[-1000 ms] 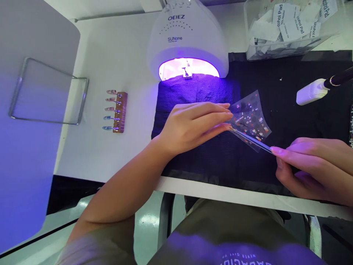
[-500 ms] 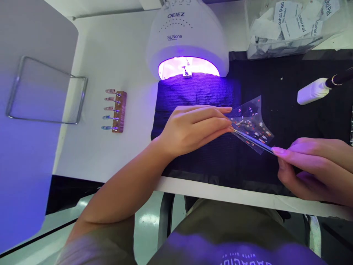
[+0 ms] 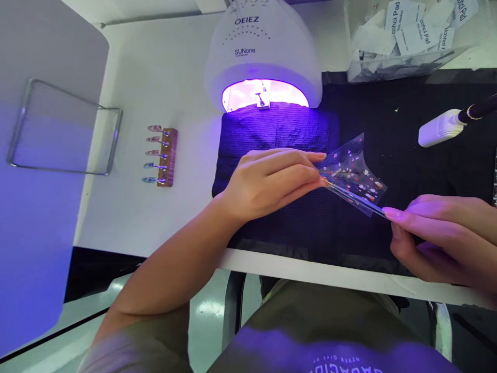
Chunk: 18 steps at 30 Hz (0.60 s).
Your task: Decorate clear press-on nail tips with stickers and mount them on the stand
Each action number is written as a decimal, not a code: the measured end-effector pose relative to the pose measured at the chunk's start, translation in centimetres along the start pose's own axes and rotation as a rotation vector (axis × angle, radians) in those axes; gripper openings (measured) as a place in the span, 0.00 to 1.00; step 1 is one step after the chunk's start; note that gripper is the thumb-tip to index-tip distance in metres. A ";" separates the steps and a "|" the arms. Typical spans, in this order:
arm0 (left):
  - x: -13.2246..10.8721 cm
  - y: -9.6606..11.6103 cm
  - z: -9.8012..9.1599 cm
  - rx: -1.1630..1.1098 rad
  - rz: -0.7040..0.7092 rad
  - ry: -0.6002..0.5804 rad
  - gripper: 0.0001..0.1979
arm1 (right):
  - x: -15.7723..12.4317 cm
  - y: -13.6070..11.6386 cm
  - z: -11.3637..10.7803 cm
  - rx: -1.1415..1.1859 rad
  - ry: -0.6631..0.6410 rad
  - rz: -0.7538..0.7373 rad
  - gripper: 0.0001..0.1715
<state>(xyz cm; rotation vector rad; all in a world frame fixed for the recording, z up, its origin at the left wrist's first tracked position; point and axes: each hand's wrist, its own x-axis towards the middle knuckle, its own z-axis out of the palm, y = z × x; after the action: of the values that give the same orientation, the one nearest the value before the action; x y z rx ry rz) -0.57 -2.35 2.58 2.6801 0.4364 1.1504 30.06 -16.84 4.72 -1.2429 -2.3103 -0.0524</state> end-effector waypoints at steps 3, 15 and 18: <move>0.0 0.0 0.0 0.002 0.006 0.009 0.07 | 1.2 0.4 -0.4 0.038 -0.039 -0.091 0.18; 0.3 0.0 -0.2 0.022 0.095 0.051 0.08 | 1.1 0.4 0.0 0.081 0.013 -0.147 0.15; 0.3 0.0 -0.3 0.033 0.101 0.059 0.09 | 1.0 0.3 0.1 0.075 0.017 -0.130 0.15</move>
<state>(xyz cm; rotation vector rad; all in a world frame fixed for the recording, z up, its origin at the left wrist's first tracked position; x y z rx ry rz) -0.55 -2.21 2.97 2.7307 0.3356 1.2634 29.77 -15.87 5.08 -1.0505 -2.3529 -0.0211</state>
